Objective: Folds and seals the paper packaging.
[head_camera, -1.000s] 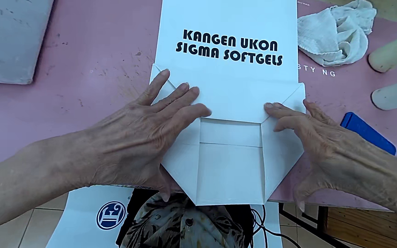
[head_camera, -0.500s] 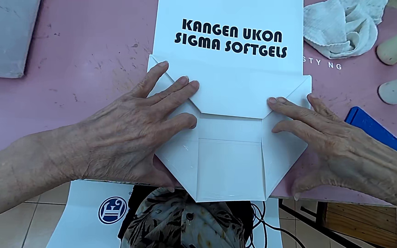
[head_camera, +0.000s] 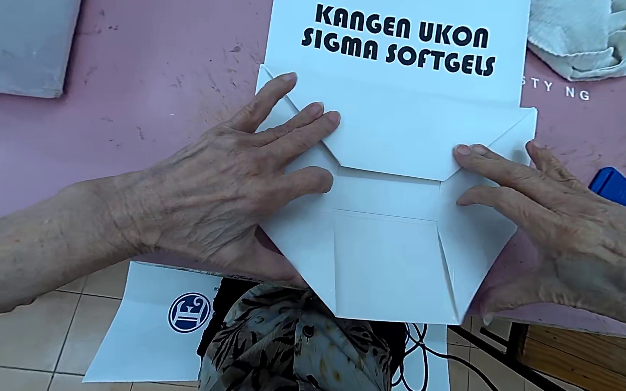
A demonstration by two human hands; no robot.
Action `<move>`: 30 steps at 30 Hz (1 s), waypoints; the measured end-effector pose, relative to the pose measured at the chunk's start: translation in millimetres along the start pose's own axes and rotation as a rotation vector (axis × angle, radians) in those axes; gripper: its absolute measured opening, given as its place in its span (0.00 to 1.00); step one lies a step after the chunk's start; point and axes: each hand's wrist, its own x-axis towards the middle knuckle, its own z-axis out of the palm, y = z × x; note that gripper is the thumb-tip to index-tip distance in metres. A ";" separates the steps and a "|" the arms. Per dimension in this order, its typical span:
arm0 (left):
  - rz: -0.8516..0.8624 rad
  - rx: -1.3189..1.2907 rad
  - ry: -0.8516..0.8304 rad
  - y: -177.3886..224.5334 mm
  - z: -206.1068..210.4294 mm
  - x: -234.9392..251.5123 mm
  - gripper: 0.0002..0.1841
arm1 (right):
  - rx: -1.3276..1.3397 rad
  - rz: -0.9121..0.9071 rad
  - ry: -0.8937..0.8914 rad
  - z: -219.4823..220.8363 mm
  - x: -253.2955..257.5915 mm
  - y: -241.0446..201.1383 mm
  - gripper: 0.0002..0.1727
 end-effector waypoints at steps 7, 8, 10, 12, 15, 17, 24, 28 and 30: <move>-0.068 -0.159 0.059 -7.1 -3.7 1.1 0.40 | 0.070 -0.004 0.044 -8.6 7.7 0.5 0.47; -0.096 -0.185 0.065 -7.6 -5.4 2.5 0.40 | 0.080 0.000 0.044 -11.2 9.9 2.1 0.45; -0.163 -0.211 0.087 -8.0 -8.0 6.1 0.39 | 0.095 0.014 0.055 -17.6 16.7 6.9 0.44; -0.253 -0.207 0.115 -6.5 -9.7 11.7 0.38 | 0.135 0.039 0.066 -24.4 24.6 14.9 0.41; -0.374 -0.144 0.185 -2.9 -7.0 20.5 0.41 | 0.277 0.151 0.058 -34.2 40.4 28.2 0.30; -0.443 -0.111 0.222 1.0 -5.5 26.9 0.45 | 0.387 0.232 0.035 -36.8 52.9 34.2 0.27; -0.460 0.037 0.246 6.4 -7.5 61.3 0.43 | 0.390 0.564 -0.141 -40.8 100.2 39.0 0.35; -0.338 0.114 0.186 44.5 18.9 74.3 0.21 | 0.324 0.666 -0.179 -38.9 115.1 37.3 0.36; -0.308 0.172 0.153 68.3 43.7 87.0 0.23 | 0.335 0.693 -0.162 -37.8 115.3 35.7 0.36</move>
